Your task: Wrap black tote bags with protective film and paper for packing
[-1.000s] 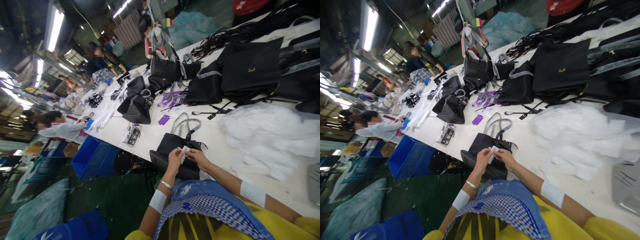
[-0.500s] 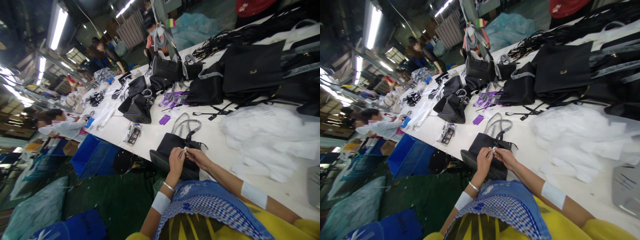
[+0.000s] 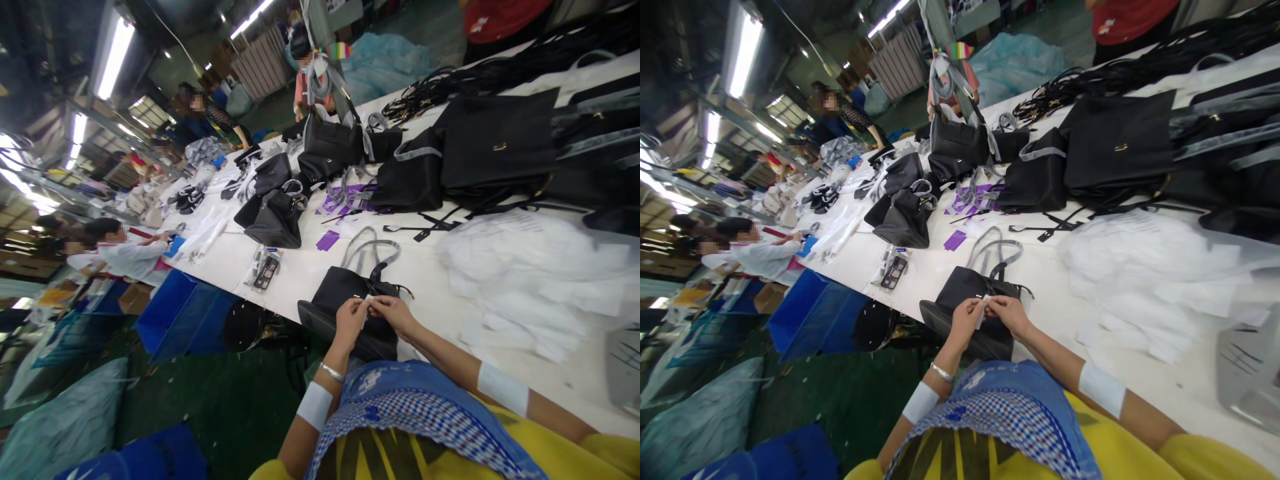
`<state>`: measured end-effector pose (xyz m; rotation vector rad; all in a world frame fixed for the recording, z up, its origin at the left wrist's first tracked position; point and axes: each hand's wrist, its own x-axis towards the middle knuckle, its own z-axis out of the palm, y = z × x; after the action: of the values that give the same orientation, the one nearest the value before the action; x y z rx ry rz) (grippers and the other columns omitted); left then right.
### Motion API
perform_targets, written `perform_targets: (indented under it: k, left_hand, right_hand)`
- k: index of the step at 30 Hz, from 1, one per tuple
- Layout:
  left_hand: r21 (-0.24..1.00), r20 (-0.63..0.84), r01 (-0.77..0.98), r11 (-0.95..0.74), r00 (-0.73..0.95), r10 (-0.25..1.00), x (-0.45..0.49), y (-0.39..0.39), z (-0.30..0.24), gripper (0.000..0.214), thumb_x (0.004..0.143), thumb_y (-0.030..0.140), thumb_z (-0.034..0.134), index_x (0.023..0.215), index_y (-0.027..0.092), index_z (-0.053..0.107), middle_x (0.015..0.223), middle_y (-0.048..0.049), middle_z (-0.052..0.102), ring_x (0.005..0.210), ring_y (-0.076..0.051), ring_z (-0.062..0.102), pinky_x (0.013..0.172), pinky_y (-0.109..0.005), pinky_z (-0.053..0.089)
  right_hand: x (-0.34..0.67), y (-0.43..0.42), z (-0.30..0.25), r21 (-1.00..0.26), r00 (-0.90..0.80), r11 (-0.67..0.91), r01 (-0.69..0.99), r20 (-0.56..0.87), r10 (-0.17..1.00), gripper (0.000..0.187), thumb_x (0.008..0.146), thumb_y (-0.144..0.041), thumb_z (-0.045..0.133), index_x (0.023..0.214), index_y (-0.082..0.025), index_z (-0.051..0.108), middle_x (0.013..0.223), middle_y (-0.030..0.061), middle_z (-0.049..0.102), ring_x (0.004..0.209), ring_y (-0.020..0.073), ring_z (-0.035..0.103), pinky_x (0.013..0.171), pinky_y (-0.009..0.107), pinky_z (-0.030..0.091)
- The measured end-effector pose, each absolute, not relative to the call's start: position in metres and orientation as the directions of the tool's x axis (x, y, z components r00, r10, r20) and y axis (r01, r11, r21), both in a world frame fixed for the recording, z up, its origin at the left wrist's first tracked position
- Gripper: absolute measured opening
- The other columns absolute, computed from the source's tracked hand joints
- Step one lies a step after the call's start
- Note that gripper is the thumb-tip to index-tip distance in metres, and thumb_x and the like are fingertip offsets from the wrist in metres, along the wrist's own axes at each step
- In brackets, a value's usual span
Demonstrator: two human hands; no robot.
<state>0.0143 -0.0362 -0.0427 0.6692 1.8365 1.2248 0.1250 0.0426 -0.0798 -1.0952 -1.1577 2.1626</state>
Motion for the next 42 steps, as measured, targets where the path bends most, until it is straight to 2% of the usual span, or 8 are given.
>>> perform_targets:
  k: [16,20,23,25,28,31,34,42]
  left_hand:
    - [0.867,-0.428,0.006,0.498,-0.501,0.752,0.0,-0.026,-0.057,0.05,0.062,0.051,0.075,0.09,0.01,0.071,0.075,-0.0062,0.069,0.062,-0.013,0.058,0.058,-0.023,0.044]
    - [0.879,-0.424,-0.011,0.476,-0.473,0.773,0.001,-0.027,-0.06,0.052,0.059,0.053,0.076,0.087,0.01,0.069,0.074,-0.0053,0.067,0.063,-0.013,0.056,0.06,-0.025,0.044]
    - [0.887,-0.408,0.003,0.462,-0.463,0.787,0.001,-0.03,-0.061,0.052,0.059,0.053,0.077,0.087,0.011,0.069,0.076,-0.0056,0.067,0.065,-0.015,0.057,0.061,-0.026,0.044]
    - [0.893,-0.396,0.012,0.45,-0.454,0.798,0.0,-0.031,-0.064,0.051,0.061,0.053,0.076,0.089,0.011,0.069,0.078,-0.0062,0.068,0.068,-0.016,0.058,0.062,-0.027,0.045]
    - [0.898,-0.394,0.009,0.441,-0.431,0.812,-0.003,-0.032,-0.069,0.05,0.063,0.052,0.075,0.092,0.012,0.069,0.082,-0.0064,0.069,0.07,-0.016,0.059,0.064,-0.027,0.046]
    - [0.903,-0.383,0.019,0.429,-0.417,0.825,-0.004,-0.032,-0.073,0.048,0.065,0.052,0.075,0.094,0.013,0.069,0.083,-0.006,0.07,0.072,-0.016,0.06,0.065,-0.026,0.047]
    - [0.908,-0.374,0.018,0.419,-0.414,0.83,-0.004,-0.031,-0.072,0.048,0.064,0.053,0.075,0.091,0.014,0.069,0.082,-0.0056,0.07,0.071,-0.017,0.061,0.065,-0.026,0.047]
    - [0.906,-0.381,0.007,0.424,-0.424,0.822,-0.001,-0.032,-0.065,0.048,0.063,0.053,0.075,0.091,0.014,0.069,0.082,-0.0053,0.07,0.074,-0.018,0.063,0.066,-0.028,0.05]
  right_hand:
    - [0.165,0.058,-0.087,-0.95,-0.432,-0.2,0.238,-0.289,0.854,0.016,0.073,-0.036,0.07,0.072,-0.021,0.075,0.057,-0.0016,0.068,0.054,0.0152,0.063,0.057,0.025,0.049]
    - [0.263,0.057,-0.078,-0.935,-0.141,-0.14,0.326,-0.194,0.971,0.024,0.081,-0.04,0.061,0.089,-0.022,0.074,0.089,0.0042,0.073,0.079,0.0198,0.067,0.077,0.031,0.052]
    - [0.358,0.052,-0.07,-0.894,0.161,-0.151,0.422,-0.09,0.983,0.035,0.084,-0.041,0.055,0.109,-0.02,0.068,0.119,0.0112,0.064,0.116,0.0275,0.054,0.103,0.042,0.039]
    - [0.416,0.049,-0.068,-0.857,0.354,-0.194,0.478,-0.014,0.935,0.04,0.085,-0.037,0.053,0.119,-0.017,0.062,0.143,0.014,0.045,0.138,0.0309,0.029,0.114,0.049,0.018]
    - [0.479,0.044,-0.072,-0.758,0.686,-0.448,0.474,-0.001,0.728,0.036,0.079,-0.035,0.06,0.108,-0.014,0.068,0.153,0.0135,0.032,0.143,0.0327,0.018,0.117,0.047,0.008]
    - [0.507,0.044,-0.082,-0.763,0.744,-0.549,0.342,-0.137,0.654,0.029,0.073,-0.04,0.067,0.083,-0.013,0.073,0.136,0.0187,0.053,0.133,0.0373,0.038,0.113,0.048,0.023]
    - [0.513,0.045,-0.088,-0.801,0.744,-0.557,0.218,-0.233,0.626,0.036,0.071,-0.048,0.066,0.081,-0.015,0.074,0.112,0.0162,0.068,0.113,0.0333,0.058,0.098,0.044,0.044]
    - [0.506,0.013,-0.083,-0.87,0.742,-0.484,0.095,-0.262,0.617,0.041,0.069,-0.053,0.066,0.086,-0.016,0.072,0.103,0.0135,0.072,0.099,0.0271,0.065,0.078,0.035,0.056]
